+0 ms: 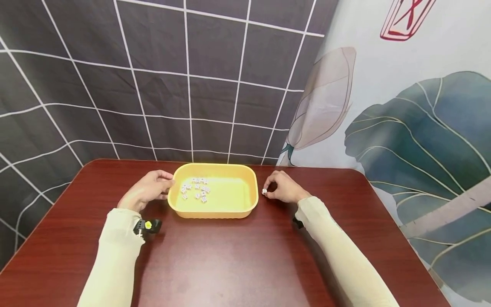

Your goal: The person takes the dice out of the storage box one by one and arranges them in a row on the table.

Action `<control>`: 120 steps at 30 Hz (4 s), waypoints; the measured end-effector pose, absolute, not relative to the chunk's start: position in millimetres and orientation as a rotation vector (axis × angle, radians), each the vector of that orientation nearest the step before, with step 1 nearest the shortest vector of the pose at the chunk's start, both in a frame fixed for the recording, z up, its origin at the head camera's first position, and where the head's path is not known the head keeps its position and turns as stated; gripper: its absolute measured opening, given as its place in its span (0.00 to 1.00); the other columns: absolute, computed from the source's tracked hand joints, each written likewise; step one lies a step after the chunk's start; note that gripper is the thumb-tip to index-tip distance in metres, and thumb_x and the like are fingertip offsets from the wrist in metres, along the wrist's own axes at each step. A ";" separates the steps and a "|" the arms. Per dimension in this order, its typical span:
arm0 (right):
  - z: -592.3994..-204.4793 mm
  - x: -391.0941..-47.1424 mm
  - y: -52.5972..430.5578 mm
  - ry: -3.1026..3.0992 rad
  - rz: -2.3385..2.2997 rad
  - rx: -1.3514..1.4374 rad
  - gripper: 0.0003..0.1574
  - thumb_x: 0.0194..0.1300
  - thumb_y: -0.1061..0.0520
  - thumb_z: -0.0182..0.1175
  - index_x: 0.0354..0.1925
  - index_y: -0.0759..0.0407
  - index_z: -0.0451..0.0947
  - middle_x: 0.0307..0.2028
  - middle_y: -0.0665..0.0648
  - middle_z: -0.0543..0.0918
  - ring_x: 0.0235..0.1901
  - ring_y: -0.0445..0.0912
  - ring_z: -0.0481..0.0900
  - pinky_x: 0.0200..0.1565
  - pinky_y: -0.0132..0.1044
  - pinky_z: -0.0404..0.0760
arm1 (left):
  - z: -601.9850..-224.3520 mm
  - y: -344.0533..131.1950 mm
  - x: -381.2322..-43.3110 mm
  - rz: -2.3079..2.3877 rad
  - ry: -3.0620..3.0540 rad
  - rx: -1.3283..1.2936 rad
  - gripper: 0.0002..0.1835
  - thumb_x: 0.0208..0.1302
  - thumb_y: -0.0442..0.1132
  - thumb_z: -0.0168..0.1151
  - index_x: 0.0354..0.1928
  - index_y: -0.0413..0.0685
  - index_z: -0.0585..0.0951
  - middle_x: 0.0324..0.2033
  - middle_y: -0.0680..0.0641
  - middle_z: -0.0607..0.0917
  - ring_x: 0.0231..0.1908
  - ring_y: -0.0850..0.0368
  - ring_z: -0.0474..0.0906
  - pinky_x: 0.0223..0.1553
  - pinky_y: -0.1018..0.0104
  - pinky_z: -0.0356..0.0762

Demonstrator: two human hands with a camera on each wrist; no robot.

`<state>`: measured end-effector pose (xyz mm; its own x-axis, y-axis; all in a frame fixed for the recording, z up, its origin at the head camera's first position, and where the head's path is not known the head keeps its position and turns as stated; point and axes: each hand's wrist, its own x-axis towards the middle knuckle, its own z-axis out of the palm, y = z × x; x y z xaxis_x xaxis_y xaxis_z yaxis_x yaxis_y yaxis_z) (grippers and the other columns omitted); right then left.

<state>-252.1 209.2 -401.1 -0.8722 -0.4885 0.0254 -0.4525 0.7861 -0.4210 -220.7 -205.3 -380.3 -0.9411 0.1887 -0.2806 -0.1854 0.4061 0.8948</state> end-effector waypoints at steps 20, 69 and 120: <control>-387.2 -237.9 200.3 2.944 -0.870 -0.663 0.12 0.58 0.56 0.75 0.41 0.54 0.85 0.45 0.55 0.81 0.50 0.52 0.75 0.55 0.47 0.78 | -380.1 -206.6 -221.6 1.549 2.323 0.009 0.23 0.76 0.36 0.53 0.65 0.27 0.65 0.39 0.46 0.81 0.36 0.60 0.76 0.37 0.70 0.84; -403.1 -232.4 35.1 2.951 -0.876 -0.427 0.14 0.57 0.59 0.74 0.43 0.57 0.88 0.50 0.57 0.87 0.60 0.56 0.75 0.64 0.46 0.73 | -381.5 -200.0 -220.7 1.600 2.265 -0.021 0.22 0.75 0.34 0.53 0.64 0.29 0.65 0.45 0.41 0.82 0.37 0.61 0.80 0.39 0.70 0.84; -365.3 -216.8 71.0 2.941 -0.840 -0.808 0.06 0.59 0.59 0.71 0.36 0.58 0.86 0.46 0.57 0.82 0.54 0.55 0.77 0.61 0.46 0.75 | -380.6 -202.1 -218.3 1.560 2.317 -0.016 0.22 0.74 0.35 0.52 0.63 0.27 0.66 0.37 0.46 0.80 0.35 0.60 0.76 0.35 0.70 0.83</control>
<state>-216.8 71.0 -365.3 -0.8694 -0.4689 0.1559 -0.4805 0.7286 -0.4882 -218.3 -202.1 -380.6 -0.9399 0.1813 -0.2894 -0.1999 0.3950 0.8967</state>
